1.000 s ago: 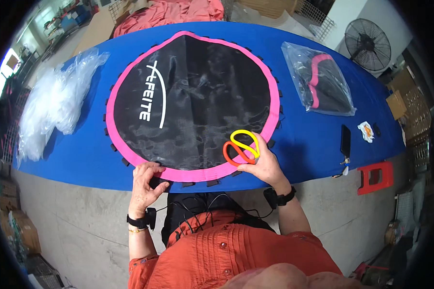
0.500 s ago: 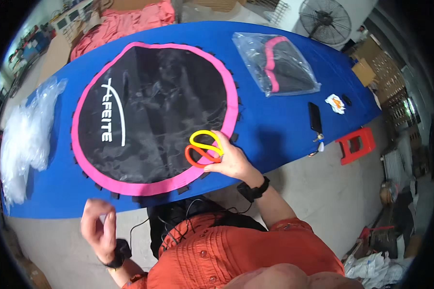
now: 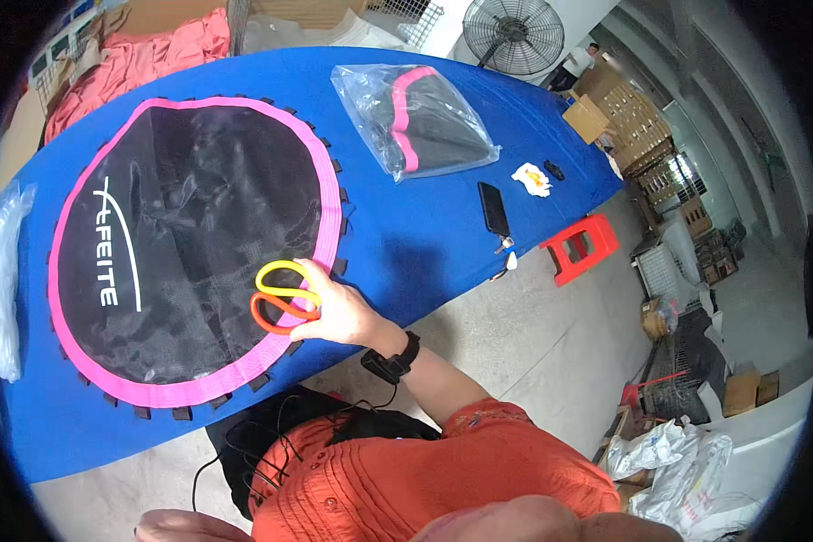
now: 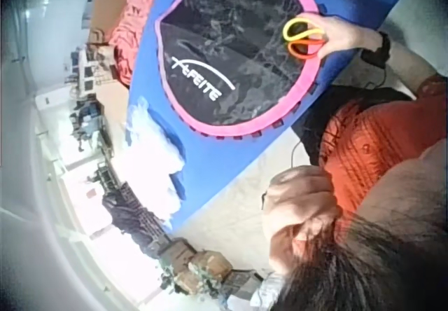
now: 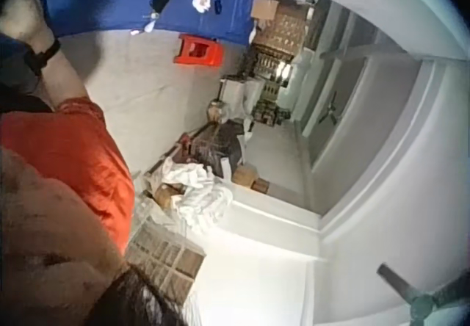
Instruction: Inspecting a trampoline mat for defects and trimming loose threads with scissors.
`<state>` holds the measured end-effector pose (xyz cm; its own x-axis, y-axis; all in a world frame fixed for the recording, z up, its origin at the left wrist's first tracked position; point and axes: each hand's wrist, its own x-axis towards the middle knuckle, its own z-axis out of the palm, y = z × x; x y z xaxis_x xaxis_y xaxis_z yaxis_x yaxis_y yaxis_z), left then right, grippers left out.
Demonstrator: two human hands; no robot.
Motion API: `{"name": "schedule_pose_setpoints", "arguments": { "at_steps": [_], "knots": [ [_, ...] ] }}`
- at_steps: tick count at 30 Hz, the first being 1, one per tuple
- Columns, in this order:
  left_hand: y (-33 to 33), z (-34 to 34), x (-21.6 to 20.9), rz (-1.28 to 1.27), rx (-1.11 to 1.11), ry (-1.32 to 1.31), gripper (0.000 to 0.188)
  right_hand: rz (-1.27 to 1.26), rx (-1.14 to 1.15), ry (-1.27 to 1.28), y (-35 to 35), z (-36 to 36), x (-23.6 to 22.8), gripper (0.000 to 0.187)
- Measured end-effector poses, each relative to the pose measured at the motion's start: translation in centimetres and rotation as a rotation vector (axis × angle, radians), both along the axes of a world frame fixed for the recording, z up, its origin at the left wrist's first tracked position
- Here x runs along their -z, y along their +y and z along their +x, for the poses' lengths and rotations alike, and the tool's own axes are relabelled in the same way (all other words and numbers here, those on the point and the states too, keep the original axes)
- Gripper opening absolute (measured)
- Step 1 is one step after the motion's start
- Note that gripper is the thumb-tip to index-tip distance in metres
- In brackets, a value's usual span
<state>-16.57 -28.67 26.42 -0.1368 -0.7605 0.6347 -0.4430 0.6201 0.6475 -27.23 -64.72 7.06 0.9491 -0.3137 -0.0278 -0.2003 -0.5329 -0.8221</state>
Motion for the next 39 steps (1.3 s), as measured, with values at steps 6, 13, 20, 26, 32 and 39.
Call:
{"name": "schedule_pose_setpoints", "arguments": {
  "at_steps": [6,13,20,26,32,39],
  "knots": [
    [-1.3,-2.1,-1.0,-0.052,-0.019,0.199,0.042,-0.065,-0.010,-0.125,0.0,0.1,0.7,0.125],
    [-2.0,-2.6,-2.8,-0.087,-0.037,0.391,0.067,-0.028,-0.010,-0.041,-0.2,-0.2,0.7,0.124],
    [-3.2,-3.8,-2.7,-0.142,-0.121,0.556,0.039,-0.042,-0.009,-0.143,-0.1,0.2,1.4,0.122],
    [0.8,0.4,0.0,0.155,-0.018,0.462,0.036,-0.035,-0.001,-0.070,-0.1,0.2,0.0,0.124],
    [-0.3,1.1,6.6,0.181,-0.717,0.489,0.039,-0.027,0.000,0.012,0.1,0.1,0.9,0.125],
    [0.3,6.1,21.7,0.389,-1.226,0.169,0.010,-0.022,-0.002,-0.056,-0.9,-0.5,-0.1,0.124]
  ]
}}
